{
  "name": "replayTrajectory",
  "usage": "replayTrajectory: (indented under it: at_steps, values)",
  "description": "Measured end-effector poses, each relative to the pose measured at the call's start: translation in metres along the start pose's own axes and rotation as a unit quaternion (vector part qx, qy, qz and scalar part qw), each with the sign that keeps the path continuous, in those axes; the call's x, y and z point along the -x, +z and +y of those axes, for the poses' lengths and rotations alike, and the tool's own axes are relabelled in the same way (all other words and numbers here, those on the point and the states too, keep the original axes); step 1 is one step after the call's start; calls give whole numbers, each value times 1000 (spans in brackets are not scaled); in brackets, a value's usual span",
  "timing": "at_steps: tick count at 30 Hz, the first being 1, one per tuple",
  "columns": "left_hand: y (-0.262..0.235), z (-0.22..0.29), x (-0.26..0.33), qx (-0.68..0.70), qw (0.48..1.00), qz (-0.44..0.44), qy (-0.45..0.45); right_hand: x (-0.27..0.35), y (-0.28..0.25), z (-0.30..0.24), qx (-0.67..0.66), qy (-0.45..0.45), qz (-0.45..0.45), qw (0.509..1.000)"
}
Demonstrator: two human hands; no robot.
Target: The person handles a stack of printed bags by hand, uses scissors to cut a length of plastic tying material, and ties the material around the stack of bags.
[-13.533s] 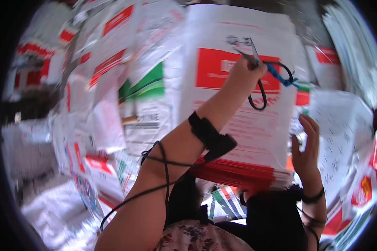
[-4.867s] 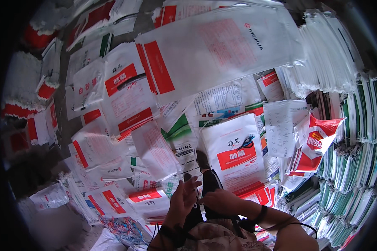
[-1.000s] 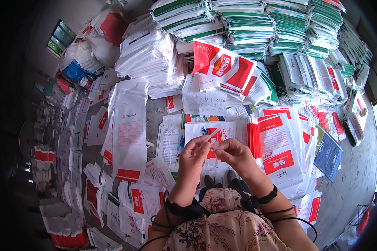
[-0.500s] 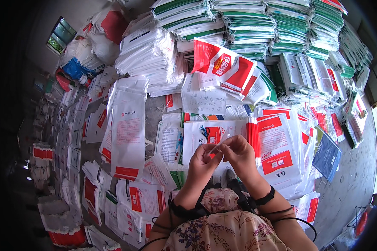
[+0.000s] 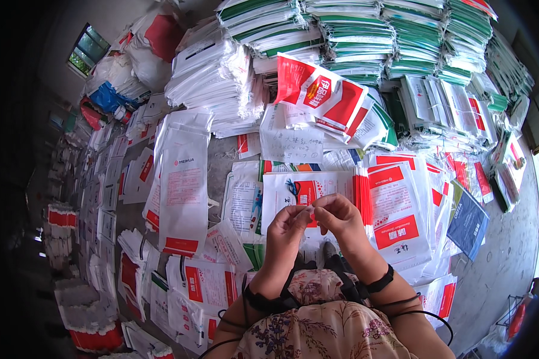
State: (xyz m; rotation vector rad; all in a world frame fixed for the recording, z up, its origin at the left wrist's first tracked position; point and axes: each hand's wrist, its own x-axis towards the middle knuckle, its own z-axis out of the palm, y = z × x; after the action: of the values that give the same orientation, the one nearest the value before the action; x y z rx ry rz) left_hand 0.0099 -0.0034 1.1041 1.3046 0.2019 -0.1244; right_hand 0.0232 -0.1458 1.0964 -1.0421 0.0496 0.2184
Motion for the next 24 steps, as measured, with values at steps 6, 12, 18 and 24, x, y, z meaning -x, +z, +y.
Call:
replayTrajectory:
  at_steps: [6, 12, 18, 24]
  values:
    - [-4, 0, -1, -33, 999, -2, -9, -3, -10, 7, 2, 13, 9, 1000]
    - [-6, 6, -2, -32, 999, -32, -29, -5, -13, 3, 18, 17, 30, 999]
    - [-4, -2, -3, -80, 994, -77, -13, -6, -12, -4, 33, 27, 31, 999]
    - [-2, -4, -5, -59, 997, -38, -9, -6, -13, 0, 108, 14, 17, 994]
